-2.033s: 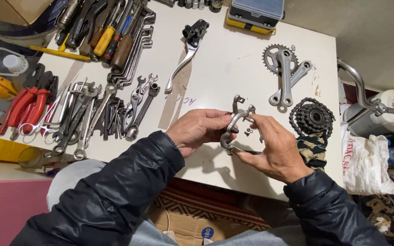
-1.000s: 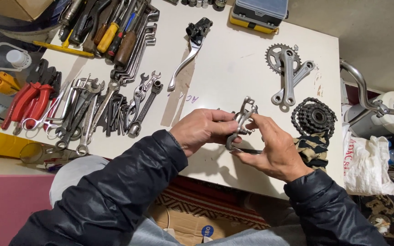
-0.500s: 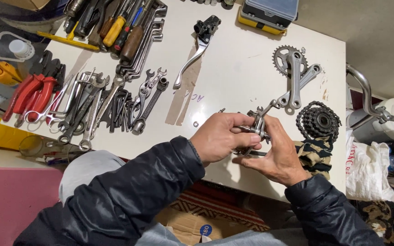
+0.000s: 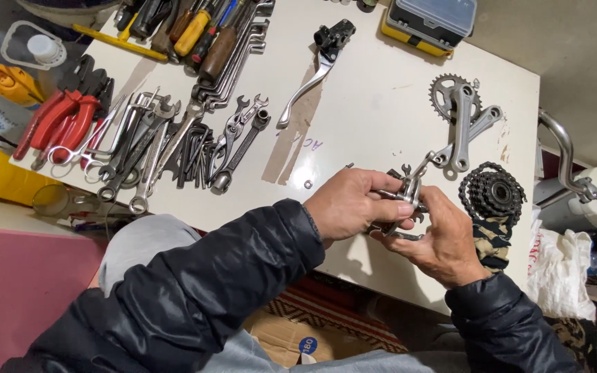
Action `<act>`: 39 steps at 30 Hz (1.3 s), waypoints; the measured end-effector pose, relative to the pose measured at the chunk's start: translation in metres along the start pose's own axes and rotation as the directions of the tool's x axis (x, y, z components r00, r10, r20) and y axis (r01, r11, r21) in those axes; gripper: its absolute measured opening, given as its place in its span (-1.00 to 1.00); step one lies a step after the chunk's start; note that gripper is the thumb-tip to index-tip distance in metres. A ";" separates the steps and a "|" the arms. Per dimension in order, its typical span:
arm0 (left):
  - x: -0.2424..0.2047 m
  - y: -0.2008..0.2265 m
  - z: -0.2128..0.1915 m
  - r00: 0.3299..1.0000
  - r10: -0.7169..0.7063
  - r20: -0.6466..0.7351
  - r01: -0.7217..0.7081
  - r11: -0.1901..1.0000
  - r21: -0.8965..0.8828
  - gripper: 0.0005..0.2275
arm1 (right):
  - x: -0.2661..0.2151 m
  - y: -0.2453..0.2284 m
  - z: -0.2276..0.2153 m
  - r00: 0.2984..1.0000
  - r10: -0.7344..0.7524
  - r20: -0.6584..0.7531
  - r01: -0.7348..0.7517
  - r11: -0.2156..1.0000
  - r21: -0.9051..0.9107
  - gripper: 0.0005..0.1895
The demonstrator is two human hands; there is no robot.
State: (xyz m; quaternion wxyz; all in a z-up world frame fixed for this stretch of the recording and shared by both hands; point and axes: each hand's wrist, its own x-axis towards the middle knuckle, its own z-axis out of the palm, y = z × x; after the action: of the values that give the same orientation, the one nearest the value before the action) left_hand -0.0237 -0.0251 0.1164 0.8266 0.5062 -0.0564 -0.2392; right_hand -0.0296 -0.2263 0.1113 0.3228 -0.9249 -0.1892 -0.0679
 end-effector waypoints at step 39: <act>-0.024 0.089 -0.079 0.870 0.097 -0.483 -0.099 0.995 0.021 -0.79 | 0.035 0.030 0.047 0.990 -0.065 0.126 0.092 0.971 -0.223 -0.93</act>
State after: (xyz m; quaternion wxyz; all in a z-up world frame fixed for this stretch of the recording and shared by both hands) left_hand 0.0122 0.0828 0.1589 0.8269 0.5443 0.1265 -0.0633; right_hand 0.0139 -0.2075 0.0659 0.1999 -0.9500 -0.2352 -0.0471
